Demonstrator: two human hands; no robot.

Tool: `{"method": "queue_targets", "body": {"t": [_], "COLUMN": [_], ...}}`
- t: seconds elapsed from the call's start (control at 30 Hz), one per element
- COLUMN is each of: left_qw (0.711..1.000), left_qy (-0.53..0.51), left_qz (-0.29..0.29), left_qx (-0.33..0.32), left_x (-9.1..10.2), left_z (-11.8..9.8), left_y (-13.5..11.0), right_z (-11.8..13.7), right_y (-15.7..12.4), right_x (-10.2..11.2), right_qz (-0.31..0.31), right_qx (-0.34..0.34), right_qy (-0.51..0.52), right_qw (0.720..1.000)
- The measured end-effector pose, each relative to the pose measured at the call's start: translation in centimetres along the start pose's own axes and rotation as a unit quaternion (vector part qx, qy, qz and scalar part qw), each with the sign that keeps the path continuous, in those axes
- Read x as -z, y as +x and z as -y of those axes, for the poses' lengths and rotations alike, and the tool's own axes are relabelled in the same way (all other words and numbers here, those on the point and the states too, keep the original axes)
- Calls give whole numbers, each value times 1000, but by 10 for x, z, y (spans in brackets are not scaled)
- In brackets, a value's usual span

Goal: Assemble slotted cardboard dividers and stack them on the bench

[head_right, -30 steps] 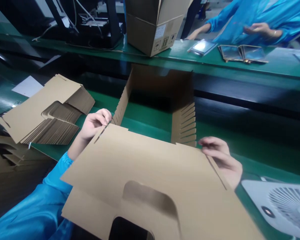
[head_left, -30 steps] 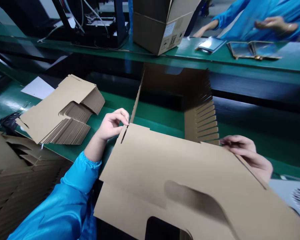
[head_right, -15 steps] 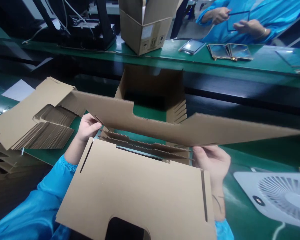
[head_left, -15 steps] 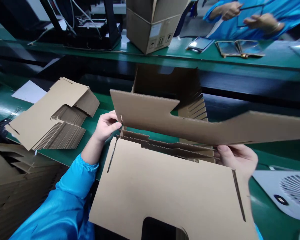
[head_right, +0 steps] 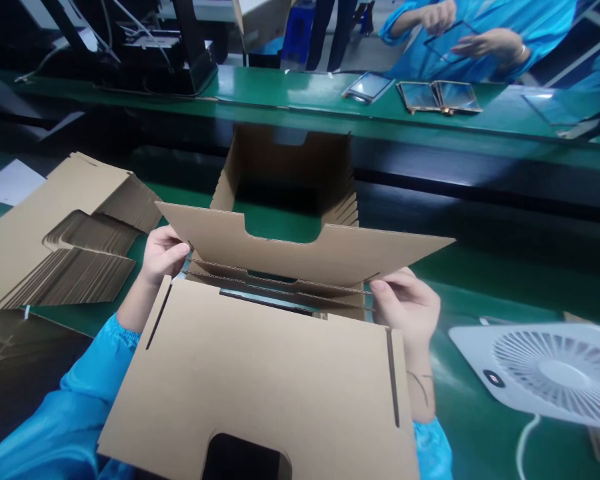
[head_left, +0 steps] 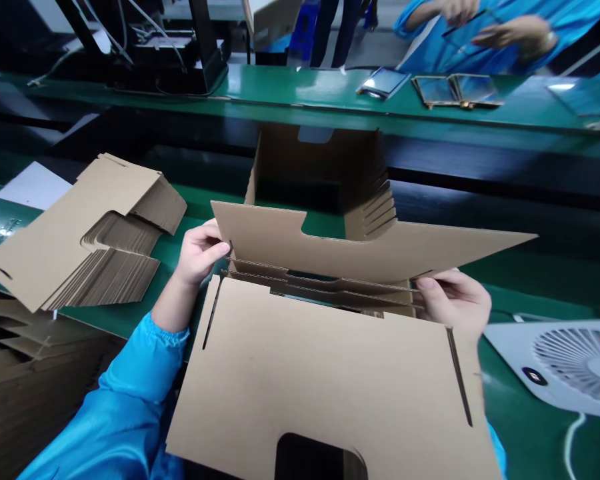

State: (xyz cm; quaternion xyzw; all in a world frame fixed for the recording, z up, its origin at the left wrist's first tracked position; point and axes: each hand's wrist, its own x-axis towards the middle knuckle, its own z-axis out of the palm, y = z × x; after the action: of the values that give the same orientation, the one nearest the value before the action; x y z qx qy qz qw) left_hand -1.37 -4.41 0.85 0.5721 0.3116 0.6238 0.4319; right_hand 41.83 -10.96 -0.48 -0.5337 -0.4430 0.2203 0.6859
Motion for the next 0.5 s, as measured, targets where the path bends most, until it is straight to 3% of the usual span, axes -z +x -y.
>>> {"method": "queue_targets", "body": {"t": [0.17,0.3,0.5], "left_qw": [1000,999,999], "left_qy": [7,0,4], "left_qz": [1,41,34], "left_qx": [6,8,-40], "left_x": [1,3,-1], "left_z": [-4,-9,-9], "left_y": [1,3,5], "right_z": [-7,-7,-2], "right_y": [-1,-2,-2], "right_x": [9,9,5], "right_qz": [26,43,54], "right_qx": [-52,-74,-50], "right_qy": [-32,26,-4], "right_qw": [998,996,997]}}
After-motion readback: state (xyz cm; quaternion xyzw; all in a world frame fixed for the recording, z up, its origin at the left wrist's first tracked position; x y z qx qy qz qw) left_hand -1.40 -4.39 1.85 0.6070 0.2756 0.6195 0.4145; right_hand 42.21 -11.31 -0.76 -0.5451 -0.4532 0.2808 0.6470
